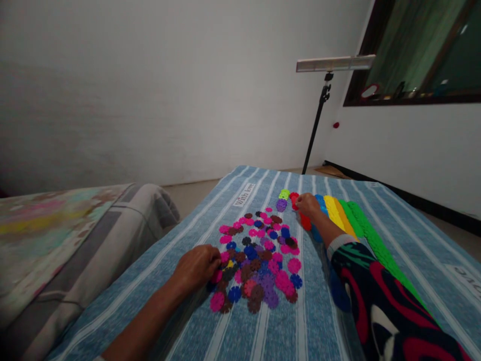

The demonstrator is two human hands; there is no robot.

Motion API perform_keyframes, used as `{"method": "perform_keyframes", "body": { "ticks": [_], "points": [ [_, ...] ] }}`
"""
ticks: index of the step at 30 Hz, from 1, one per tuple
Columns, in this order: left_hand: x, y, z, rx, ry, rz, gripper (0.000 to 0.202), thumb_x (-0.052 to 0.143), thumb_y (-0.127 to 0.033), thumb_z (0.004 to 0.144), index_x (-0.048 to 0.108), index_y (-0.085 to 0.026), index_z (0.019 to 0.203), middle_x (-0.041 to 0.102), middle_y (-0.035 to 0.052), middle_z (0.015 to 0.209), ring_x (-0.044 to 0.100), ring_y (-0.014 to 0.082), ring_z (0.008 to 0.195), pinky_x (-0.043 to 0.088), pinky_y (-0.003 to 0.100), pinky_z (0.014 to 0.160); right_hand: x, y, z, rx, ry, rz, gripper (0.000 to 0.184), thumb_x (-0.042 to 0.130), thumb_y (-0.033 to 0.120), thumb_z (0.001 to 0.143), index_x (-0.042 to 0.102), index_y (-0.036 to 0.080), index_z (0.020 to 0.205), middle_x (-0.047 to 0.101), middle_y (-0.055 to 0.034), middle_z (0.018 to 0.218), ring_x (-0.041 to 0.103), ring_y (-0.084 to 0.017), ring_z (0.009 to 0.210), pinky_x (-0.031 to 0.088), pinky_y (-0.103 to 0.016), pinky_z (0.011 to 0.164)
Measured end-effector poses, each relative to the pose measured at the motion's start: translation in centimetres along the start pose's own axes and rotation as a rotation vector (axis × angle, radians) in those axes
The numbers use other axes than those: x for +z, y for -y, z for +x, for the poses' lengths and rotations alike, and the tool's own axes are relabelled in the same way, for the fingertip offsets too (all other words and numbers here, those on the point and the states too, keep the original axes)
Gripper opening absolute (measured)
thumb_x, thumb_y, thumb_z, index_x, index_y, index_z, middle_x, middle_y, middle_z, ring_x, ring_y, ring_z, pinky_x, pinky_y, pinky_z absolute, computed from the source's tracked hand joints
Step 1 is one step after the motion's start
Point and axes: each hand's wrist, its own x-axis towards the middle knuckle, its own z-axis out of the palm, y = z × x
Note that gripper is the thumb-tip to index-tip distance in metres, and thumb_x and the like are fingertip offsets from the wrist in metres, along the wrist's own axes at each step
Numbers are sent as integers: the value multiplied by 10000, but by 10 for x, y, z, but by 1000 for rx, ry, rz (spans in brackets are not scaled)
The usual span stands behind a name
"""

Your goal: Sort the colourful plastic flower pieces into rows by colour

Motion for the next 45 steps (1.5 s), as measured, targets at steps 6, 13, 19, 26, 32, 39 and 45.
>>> {"method": "perform_keyframes", "body": {
  "ticks": [6, 13, 19, 26, 32, 39, 45],
  "points": [
    [4, 2, 6, 5, 11, -3, 257, 436, -226, 882, 685, -189, 828, 704, 113, 973, 644, 255, 962, 453, 322, 750, 13, -14, 16, 3, 6, 2, 211, 569, 132, 769, 779, 144, 782, 725, -81, 742, 649, -181, 713, 373, -238, 569],
    [2, 1, 6, 9, 40, 48, 290, 401, -219, 896, 687, -187, 864, 694, 122, 998, 647, 255, 969, 465, 320, 741, 22, -19, 24, -14, 33, -39, 217, 568, 128, 758, 784, 150, 765, 733, -82, 769, 653, -182, 755, 383, -240, 601],
    [1, 0, 6, 14, 41, 47, 302, 398, -231, 902, 694, -179, 871, 699, 130, 1000, 650, 259, 966, 471, 326, 748, 19, -17, 17, -49, 24, -78, 227, 571, 149, 795, 784, 148, 873, 731, -110, 903, 659, -213, 855, 406, -251, 670],
    [1, -2, 2, 0, 21, 27, 282, 423, -236, 891, 696, -178, 851, 704, 118, 982, 649, 250, 961, 467, 308, 736, 25, 35, -8, -383, 112, -48, 243, 538, 229, 874, 758, 146, 937, 712, -101, 966, 627, -214, 937, 427, -262, 796],
    [2, -2, 1, 17, -1, 25, 296, 408, -236, 894, 695, -169, 863, 708, 131, 997, 656, 258, 974, 480, 315, 750, 42, 83, -53, -694, 221, -69, 251, 511, 293, 918, 735, 182, 903, 682, -97, 970, 589, -212, 963, 418, -281, 829],
    [2, -1, -1, 30, -9, 6, 315, 393, -210, 876, 704, -162, 862, 713, 149, 948, 673, 283, 949, 500, 344, 738, 37, 76, -87, -821, 220, -51, 335, 474, 281, 950, 706, 184, 727, 675, -73, 938, 577, -190, 942, 387, -288, 857],
    [3, -1, 0, 25, -11, 3, 307, 411, -204, 869, 716, -165, 884, 720, 150, 959, 672, 285, 974, 506, 347, 758, 36, 89, -80, -695, 200, -25, 252, 495, 271, 936, 712, 170, 856, 671, -71, 925, 574, -189, 943, 383, -275, 817]
  ]
}}
